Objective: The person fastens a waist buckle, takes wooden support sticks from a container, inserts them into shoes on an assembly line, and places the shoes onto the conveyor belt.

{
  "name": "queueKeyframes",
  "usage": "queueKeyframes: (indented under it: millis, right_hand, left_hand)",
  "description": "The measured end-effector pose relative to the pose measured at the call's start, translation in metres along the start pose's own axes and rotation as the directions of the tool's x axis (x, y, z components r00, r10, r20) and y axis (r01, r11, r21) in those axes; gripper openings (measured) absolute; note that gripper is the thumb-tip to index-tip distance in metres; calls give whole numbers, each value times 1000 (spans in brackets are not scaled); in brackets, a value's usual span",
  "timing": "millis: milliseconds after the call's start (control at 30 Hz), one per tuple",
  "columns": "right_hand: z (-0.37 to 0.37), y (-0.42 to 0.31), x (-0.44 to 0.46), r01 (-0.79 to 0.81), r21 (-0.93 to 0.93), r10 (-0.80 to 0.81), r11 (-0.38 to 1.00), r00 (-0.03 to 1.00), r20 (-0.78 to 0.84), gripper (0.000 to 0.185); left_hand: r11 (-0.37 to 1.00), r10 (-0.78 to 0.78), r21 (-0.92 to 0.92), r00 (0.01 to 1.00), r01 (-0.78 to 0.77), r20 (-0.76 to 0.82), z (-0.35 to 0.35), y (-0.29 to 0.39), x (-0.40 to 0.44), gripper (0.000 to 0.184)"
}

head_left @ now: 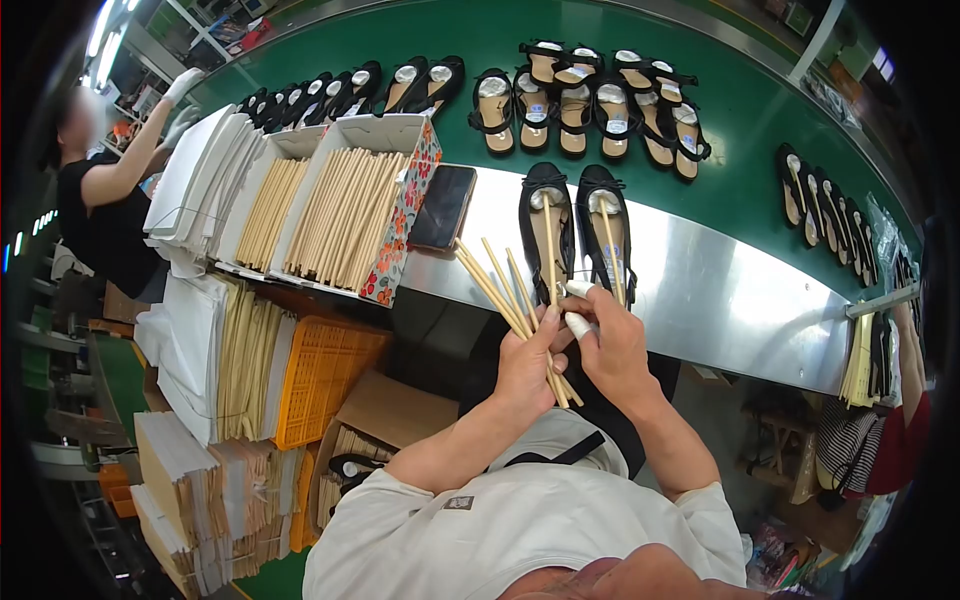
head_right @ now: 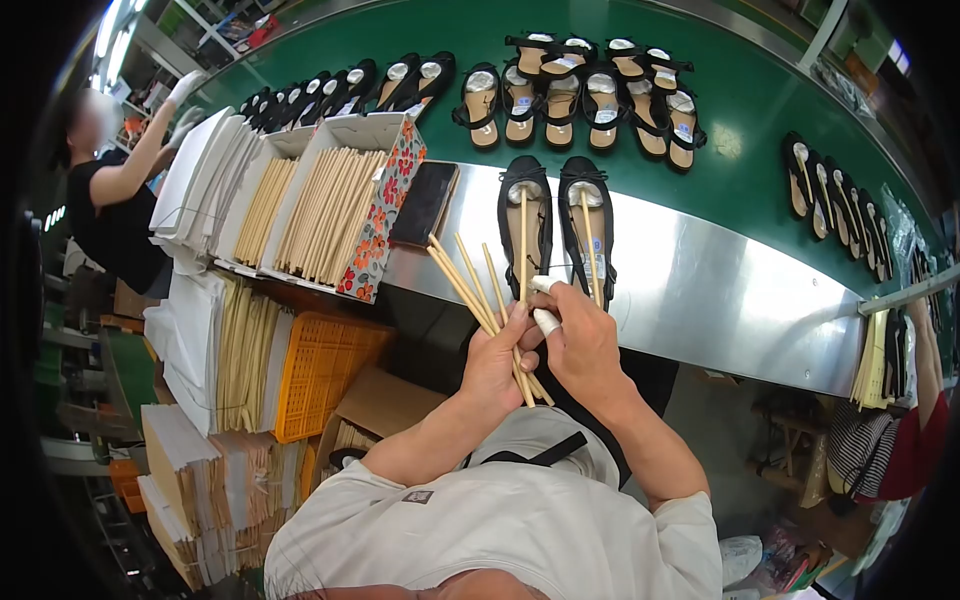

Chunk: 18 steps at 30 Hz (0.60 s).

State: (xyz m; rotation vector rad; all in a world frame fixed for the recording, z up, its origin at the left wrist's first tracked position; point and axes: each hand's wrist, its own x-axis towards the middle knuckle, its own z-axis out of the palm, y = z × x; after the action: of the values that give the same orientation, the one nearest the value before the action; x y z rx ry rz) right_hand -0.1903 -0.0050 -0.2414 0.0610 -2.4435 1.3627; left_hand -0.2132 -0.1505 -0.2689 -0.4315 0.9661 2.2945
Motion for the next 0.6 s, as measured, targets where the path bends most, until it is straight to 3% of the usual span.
queueKeyframes:
  millis: [233, 367, 533, 600]
  right_hand:
    - [-4, 9, 13, 158, -193, -184, 968, 975, -128, 28]
    - [-14, 7, 31, 78, -435, -128, 897, 988, -87, 33]
    - [-9, 12, 52, 9, -519, -4, 855, 1000, 11, 37]
    - [-6, 3, 63, -57, -606, 153, 793, 982, 109, 40]
  left_hand:
    - [999, -37, -19, 996, 36, -77, 11, 12, -9, 33]
    - [997, -75, -44, 990, 70, -118, 11, 9, -8, 35]
    - [998, -51, 27, 982, 57, -182, 11, 11, 0, 26]
    - [997, -48, 43, 980, 57, -194, 7, 9, 4, 22]
